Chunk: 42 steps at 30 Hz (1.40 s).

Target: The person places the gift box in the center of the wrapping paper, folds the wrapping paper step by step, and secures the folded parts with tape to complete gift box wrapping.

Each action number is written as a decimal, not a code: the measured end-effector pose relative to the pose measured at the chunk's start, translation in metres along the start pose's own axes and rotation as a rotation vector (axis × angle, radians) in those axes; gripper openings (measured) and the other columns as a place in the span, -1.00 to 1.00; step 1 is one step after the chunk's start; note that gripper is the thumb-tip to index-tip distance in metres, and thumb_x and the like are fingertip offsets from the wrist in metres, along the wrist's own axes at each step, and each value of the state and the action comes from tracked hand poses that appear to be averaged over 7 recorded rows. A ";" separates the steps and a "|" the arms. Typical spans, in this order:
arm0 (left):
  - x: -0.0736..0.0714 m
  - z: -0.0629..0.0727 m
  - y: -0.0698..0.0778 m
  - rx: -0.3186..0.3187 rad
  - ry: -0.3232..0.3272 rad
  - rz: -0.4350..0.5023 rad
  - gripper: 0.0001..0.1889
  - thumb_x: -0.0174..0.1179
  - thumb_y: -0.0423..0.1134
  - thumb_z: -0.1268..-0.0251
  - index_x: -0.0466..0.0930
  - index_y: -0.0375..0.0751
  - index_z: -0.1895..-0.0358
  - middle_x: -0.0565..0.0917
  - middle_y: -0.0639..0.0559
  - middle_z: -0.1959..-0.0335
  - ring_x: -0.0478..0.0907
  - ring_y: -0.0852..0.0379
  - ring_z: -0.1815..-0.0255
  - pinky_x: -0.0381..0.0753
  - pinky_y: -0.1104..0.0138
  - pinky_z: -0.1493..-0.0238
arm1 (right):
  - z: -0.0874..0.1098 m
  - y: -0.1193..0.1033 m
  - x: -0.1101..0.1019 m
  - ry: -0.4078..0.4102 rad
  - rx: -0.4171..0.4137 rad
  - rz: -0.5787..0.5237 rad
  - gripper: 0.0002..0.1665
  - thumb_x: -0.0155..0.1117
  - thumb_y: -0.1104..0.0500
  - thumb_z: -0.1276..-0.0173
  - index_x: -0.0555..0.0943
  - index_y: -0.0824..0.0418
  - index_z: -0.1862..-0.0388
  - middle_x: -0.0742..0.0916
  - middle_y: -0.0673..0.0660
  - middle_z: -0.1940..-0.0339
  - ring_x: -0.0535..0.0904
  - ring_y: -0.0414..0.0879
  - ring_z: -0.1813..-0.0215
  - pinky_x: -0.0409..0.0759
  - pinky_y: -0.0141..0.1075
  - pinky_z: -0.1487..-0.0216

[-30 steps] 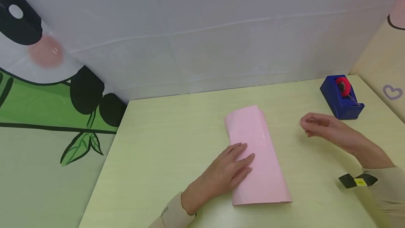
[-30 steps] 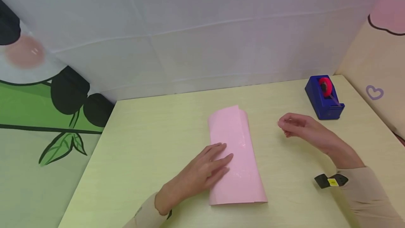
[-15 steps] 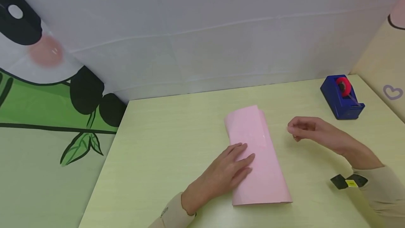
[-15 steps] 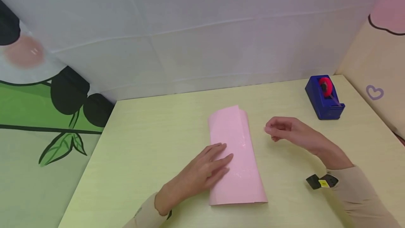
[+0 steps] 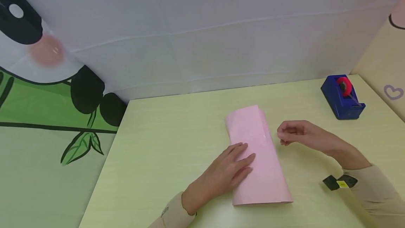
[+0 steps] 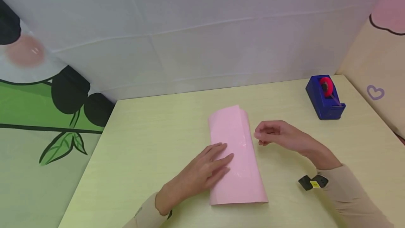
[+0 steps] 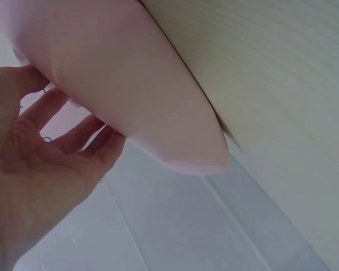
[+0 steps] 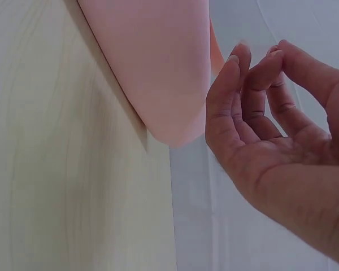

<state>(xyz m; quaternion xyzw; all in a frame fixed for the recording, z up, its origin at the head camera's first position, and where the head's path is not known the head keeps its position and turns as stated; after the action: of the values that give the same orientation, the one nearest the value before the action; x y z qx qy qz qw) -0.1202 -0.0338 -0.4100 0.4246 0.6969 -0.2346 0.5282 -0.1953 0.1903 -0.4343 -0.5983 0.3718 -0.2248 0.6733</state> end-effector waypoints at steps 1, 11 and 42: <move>0.000 0.000 0.000 0.001 0.001 -0.001 -0.64 0.26 -0.14 -0.49 0.67 -0.13 -0.26 0.56 -0.23 -0.32 0.47 -0.10 -0.37 0.36 0.27 -0.47 | -0.001 -0.001 0.001 -0.004 -0.004 -0.006 -0.75 0.06 0.27 -0.64 0.50 0.50 -0.02 0.69 0.14 0.20 0.66 0.08 0.08 0.68 -0.31 -0.06; 0.001 0.000 0.000 -0.008 -0.013 -0.003 -0.63 0.24 -0.14 -0.50 0.65 -0.12 -0.28 0.55 -0.23 -0.34 0.46 -0.10 -0.39 0.32 0.28 -0.49 | -0.009 -0.004 0.010 -0.010 -0.014 -0.035 -0.79 0.11 0.27 -0.62 0.57 0.43 0.01 0.74 0.26 0.11 0.71 0.03 0.02 0.70 -0.27 -0.09; -0.001 0.000 0.001 0.015 0.017 -0.028 -0.63 0.25 -0.14 -0.49 0.66 -0.14 -0.26 0.57 -0.25 -0.31 0.48 -0.13 -0.37 0.32 0.25 -0.50 | -0.025 -0.012 0.032 -0.005 -0.069 0.126 -0.93 0.26 0.25 -0.53 0.68 0.17 0.14 0.71 0.09 0.25 0.58 -0.12 0.25 0.55 -0.36 0.25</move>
<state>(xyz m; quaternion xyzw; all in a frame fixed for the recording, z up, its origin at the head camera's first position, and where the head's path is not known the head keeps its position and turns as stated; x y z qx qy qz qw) -0.1192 -0.0337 -0.4092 0.4206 0.7054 -0.2436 0.5159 -0.1930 0.1487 -0.4301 -0.5971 0.4146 -0.1673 0.6660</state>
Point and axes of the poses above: each hand's wrist, its own z-axis away from the middle knuckle, its own x-axis out of the palm, y = z × x, the point moved 7 cm from there along -z, towards the middle knuckle
